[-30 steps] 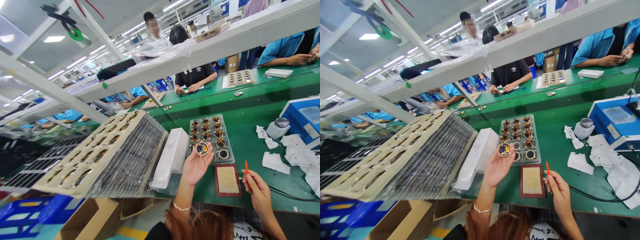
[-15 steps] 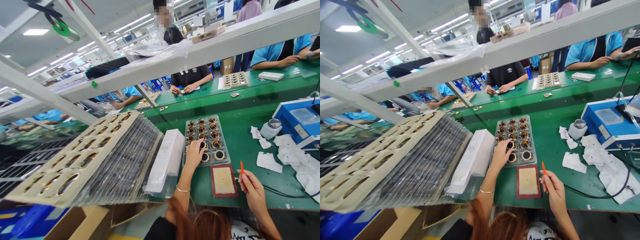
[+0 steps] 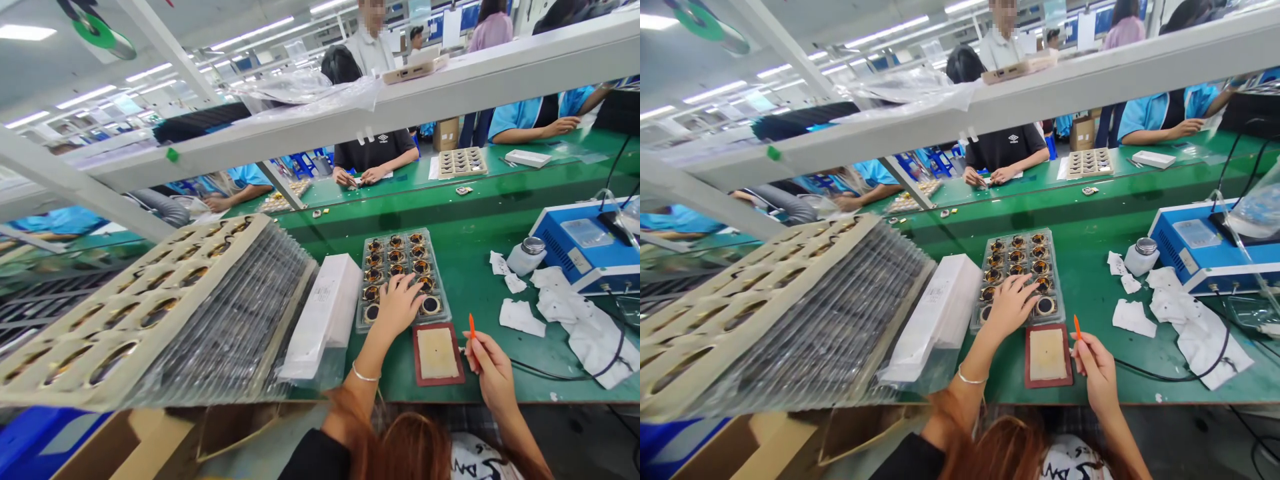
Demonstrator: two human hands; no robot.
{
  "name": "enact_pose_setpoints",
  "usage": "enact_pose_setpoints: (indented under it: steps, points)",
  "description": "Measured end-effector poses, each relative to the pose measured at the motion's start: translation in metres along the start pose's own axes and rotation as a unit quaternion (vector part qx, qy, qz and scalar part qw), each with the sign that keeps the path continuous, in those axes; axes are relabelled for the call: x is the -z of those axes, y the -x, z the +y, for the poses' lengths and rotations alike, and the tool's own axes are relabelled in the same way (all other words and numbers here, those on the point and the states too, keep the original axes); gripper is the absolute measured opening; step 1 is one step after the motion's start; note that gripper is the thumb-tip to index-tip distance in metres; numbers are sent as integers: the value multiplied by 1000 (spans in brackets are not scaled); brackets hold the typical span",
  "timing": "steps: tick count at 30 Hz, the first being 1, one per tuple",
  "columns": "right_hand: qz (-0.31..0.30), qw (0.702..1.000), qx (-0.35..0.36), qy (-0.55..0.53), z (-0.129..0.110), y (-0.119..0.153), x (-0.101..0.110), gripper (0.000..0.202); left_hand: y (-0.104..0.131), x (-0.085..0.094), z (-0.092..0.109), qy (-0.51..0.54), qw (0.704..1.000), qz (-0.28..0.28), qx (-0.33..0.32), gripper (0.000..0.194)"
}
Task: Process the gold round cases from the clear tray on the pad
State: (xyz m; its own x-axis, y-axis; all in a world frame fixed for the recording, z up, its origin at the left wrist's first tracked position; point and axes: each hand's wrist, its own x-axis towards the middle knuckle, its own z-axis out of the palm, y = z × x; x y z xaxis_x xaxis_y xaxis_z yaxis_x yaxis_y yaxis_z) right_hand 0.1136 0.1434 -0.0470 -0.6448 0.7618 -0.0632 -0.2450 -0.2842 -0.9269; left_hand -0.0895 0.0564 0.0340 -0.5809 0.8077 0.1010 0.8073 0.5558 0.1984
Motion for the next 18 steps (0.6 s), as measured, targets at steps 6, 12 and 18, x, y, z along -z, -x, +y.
enact_pose_setpoints:
  steps: [6,12,18]
  points:
    - [2,1000,17,-6,-4,-3,-5,36,-21,-2,28,6,997,35,68,33]
    - [7,1000,19,-11,-4,-6,-8,40,-38,2,33,75,986,49,140,22]
    - [-1,998,58,26,-5,-6,-8,41,-34,5,35,274,950,78,126,10]
